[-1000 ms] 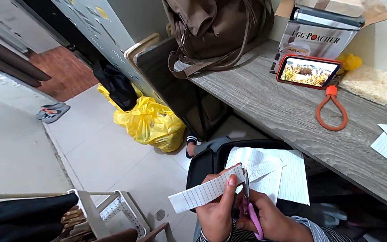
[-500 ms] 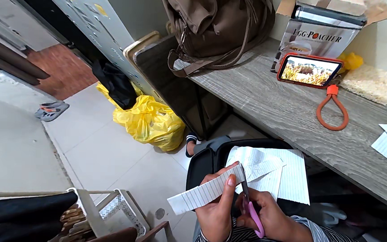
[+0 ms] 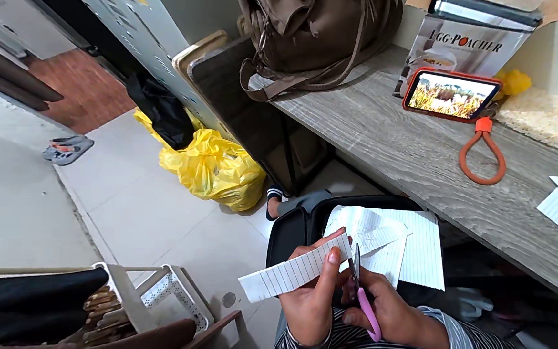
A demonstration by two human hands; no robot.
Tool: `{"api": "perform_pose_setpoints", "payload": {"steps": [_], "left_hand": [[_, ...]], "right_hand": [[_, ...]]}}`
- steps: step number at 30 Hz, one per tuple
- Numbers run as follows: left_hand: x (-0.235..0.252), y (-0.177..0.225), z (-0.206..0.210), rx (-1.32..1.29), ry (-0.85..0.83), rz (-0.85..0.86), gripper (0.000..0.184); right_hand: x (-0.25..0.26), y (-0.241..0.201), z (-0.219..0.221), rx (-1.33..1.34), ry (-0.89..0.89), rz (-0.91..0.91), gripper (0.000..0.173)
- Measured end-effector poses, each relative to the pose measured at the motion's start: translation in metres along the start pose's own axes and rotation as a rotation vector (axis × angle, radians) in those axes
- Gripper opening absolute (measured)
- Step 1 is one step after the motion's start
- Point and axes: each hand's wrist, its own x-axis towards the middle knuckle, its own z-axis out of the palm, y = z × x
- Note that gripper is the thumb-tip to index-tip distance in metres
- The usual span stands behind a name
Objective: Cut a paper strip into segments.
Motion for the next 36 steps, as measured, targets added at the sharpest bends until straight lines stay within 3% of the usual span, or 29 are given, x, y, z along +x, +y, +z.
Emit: {"api": "perform_pose_setpoints", "payload": {"steps": [16, 24, 33, 36], "left_hand": [[-0.0005, -0.0010, -0.0011, 0.032, 0.029, 0.011, 0.005], [-0.0006, 0.0008, 0.0006, 0.028, 0.016, 0.010, 0.005], [-0.0002, -0.0009, -0.0009, 0.031, 0.034, 0.011, 0.006], [-0.0001, -0.0001, 0.0002, 0.030, 0.034, 0.007, 0.006]], "right_hand": [[-0.0009, 0.0039, 0.0005, 0.017, 0.052, -0.025, 0.034], [0.0004, 0.0011, -0.0003, 0.021, -0.021, 0.025, 0.049], [-0.0003, 0.0034, 0.0001, 0.024, 0.064, 0.002, 0.033], [-0.0001, 0.0017, 0.0002, 0.028, 0.041, 0.028, 0.036]]}}
